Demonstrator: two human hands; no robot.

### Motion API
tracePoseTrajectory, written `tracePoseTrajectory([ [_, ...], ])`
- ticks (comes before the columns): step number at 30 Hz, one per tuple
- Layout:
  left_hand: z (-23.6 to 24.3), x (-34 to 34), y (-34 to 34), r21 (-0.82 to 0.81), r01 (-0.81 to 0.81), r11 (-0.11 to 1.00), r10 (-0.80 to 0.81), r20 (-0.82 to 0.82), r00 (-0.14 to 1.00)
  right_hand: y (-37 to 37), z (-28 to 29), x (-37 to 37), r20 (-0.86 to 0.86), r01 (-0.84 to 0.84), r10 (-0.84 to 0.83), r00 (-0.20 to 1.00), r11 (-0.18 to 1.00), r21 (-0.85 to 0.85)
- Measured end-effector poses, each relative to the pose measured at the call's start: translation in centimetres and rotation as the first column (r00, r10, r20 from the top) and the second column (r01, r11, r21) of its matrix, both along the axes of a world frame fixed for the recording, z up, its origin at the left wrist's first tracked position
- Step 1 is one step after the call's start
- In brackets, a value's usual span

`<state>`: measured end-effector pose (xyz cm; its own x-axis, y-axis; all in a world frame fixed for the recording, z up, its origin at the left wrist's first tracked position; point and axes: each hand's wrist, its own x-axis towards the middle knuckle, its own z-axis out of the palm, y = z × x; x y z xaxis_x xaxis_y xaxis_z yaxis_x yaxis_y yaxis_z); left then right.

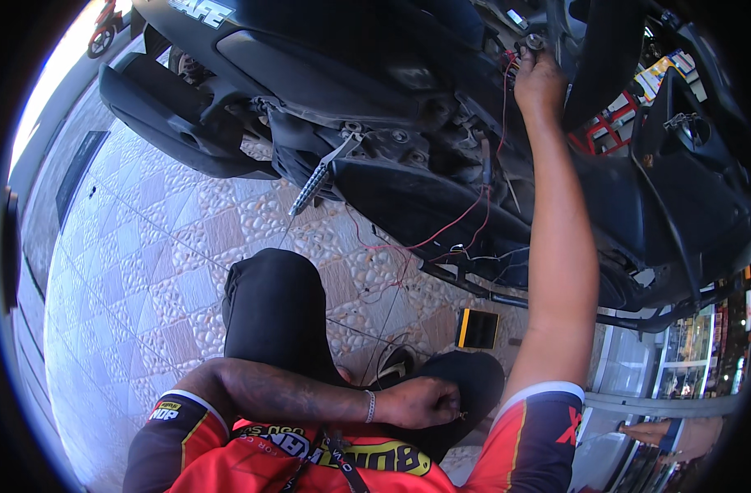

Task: The person sits on the floor and works on the motorcycle's wiring. They use a multimeter to test connections and a wrench to tighten bolts on the motorcycle's electrical system.

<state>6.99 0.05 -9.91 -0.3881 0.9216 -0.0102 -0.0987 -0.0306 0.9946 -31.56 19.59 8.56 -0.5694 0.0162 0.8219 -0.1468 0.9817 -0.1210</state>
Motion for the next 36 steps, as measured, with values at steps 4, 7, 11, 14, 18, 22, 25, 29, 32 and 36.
tracePoseTrajectory([
  [4, 0.0, 0.0, 0.0, 0.006, 0.009, 1.000, -0.009, 0.008, 1.000, 0.4, -0.1, -0.1, -0.011, 0.028, -0.028, 1.000, 1.000, 0.006],
  [7, 0.0, 0.0, -0.1, 0.024, -0.008, 1.000, 0.007, 0.011, 1.000, 0.4, -0.2, -0.3, -0.006, 0.038, -0.038, 0.999, 0.999, 0.000],
  [11, 0.1, -0.1, -0.2, 0.014, 0.009, 1.000, -0.009, -0.001, 1.000, -0.2, 0.0, 0.3, -0.078, -0.035, 0.039, 0.996, 0.998, 0.053],
  [14, 0.0, -0.1, -0.2, 0.033, -0.005, 0.999, 0.005, 0.010, 1.000, -1.2, 0.3, 2.3, -0.138, -0.119, 0.134, 0.981, 0.986, 0.114],
  [18, -0.2, 0.0, -0.2, 0.025, 0.006, 1.000, -0.008, 0.051, 0.999, -2.2, 0.1, 9.4, -0.210, -0.208, 0.250, 0.945, 0.957, 0.203],
  [22, -0.4, 0.3, -0.1, 0.019, 0.012, 1.000, -0.013, 0.025, 1.000, -2.7, 0.6, 18.0, -0.312, -0.482, 0.427, 0.849, 0.867, -0.125],
  [25, -0.3, 0.5, 0.1, 0.031, 0.005, 1.000, -0.005, 0.020, 1.000, -2.0, 2.1, 24.8, -0.360, -0.469, 0.428, 0.829, 0.883, -0.032],
  [29, -0.3, 0.5, 0.1, -0.006, 0.023, 1.000, -0.023, -0.003, 1.000, -1.1, 0.0, 30.6, -0.476, -0.724, 0.556, 0.682, 0.603, -0.334],
  [32, -0.4, 0.8, 0.1, -0.033, 0.023, 0.999, -0.024, -0.031, 0.999, -0.8, -5.2, 31.2, -0.169, -0.512, 0.600, 0.782, 0.463, -0.724],
  [36, -0.9, 1.4, 0.4, -0.065, 0.020, 0.998, -0.024, -0.061, 0.998, -0.6, -12.7, 28.7, 0.659, 0.002, 0.282, 0.697, 0.918, -0.396],
])
